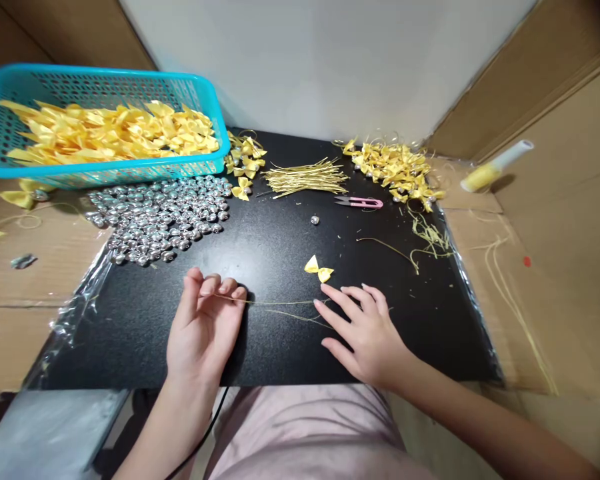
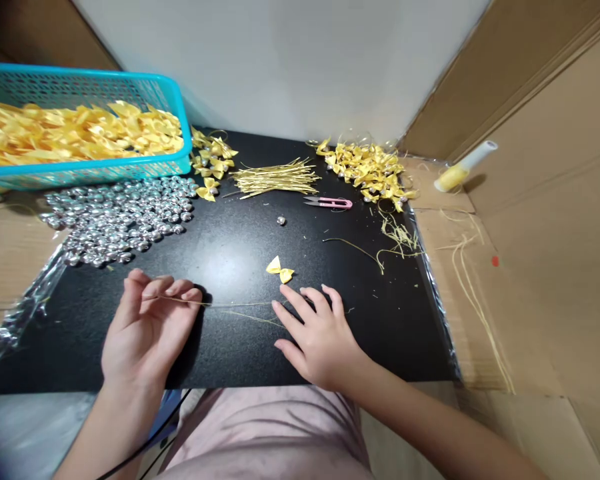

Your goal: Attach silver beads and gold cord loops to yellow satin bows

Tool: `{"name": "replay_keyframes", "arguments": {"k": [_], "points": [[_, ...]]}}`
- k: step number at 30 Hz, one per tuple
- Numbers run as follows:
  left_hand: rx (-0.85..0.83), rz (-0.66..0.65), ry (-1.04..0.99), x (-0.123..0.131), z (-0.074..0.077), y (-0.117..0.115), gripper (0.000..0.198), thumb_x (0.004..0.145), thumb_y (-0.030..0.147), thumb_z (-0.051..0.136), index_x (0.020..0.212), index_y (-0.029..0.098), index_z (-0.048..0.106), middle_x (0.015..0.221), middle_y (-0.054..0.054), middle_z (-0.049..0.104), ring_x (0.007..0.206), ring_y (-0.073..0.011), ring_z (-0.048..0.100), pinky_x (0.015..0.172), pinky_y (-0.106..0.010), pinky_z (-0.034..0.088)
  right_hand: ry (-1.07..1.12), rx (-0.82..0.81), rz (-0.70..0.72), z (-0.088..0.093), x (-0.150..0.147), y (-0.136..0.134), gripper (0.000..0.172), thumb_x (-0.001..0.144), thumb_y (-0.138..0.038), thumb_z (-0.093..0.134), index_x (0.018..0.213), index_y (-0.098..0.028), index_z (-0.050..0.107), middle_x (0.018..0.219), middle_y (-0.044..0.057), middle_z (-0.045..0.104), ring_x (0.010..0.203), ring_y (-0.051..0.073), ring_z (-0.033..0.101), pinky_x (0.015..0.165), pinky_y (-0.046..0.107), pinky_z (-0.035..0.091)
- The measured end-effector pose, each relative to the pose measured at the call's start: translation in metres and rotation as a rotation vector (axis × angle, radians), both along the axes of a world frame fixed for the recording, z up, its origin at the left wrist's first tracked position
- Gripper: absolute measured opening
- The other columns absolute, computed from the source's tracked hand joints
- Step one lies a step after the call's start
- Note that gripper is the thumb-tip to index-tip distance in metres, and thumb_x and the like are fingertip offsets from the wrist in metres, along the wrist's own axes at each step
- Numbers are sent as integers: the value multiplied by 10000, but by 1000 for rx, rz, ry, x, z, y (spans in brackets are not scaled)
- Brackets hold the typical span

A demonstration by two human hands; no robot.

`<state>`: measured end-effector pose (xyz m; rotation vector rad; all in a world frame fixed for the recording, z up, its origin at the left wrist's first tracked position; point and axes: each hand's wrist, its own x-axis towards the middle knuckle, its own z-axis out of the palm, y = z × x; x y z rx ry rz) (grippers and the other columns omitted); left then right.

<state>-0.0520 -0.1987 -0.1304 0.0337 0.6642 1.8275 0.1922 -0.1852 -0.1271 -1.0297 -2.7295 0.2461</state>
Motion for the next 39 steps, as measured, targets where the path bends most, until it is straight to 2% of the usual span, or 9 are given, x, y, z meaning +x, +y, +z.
{"name": "replay_keyframes", "arguments": {"k": [7, 11, 17, 32, 39], "points": [[-2, -1, -4, 0, -2, -1, 212, 711, 201, 821, 825, 204, 643, 565, 78, 531, 584, -116, 544, 577, -258, 528, 44, -17, -9, 2, 4, -4, 356, 930, -333, 501, 1238, -190, 611, 1398, 97, 539, 1173, 279, 431, 1040, 503, 224], [-7, -1, -5, -2, -1, -1, 204, 717, 196, 817, 825, 206, 644, 562, 78, 530, 585, -117, 551, 577, -257, 527, 81, -42, -23, 5, -3, 5, 345, 932, -347, 501, 1217, -198, 626, 1380, 95, 549, 1170, 277, 424, 1032, 499, 242], [-9, 0, -13, 0, 0, 0, 200, 721, 197, 814, 821, 205, 641, 568, 76, 535, 588, -118, 552, 575, -257, 527, 24, -61, -8, 7, -11, 16, 329, 940, -372, 487, 1206, -246, 632, 1402, 88, 526, 1183, 286, 417, 1012, 517, 240], [3, 30, -34, -2, 1, 0, 141, 766, 207, 778, 818, 216, 647, 558, 78, 540, 567, -113, 541, 568, -258, 517, -50, 118, -20, 6, 1, 13, 306, 921, -393, 525, 1159, -260, 663, 1361, 87, 570, 1152, 284, 459, 1011, 506, 228], [-3, 27, -45, -2, 0, 1, 139, 770, 201, 774, 833, 208, 650, 565, 77, 539, 570, -113, 543, 573, -262, 518, -23, 73, -37, 3, 10, 10, 316, 919, -381, 532, 1187, -256, 642, 1361, 91, 565, 1161, 287, 457, 1013, 518, 232]]}}
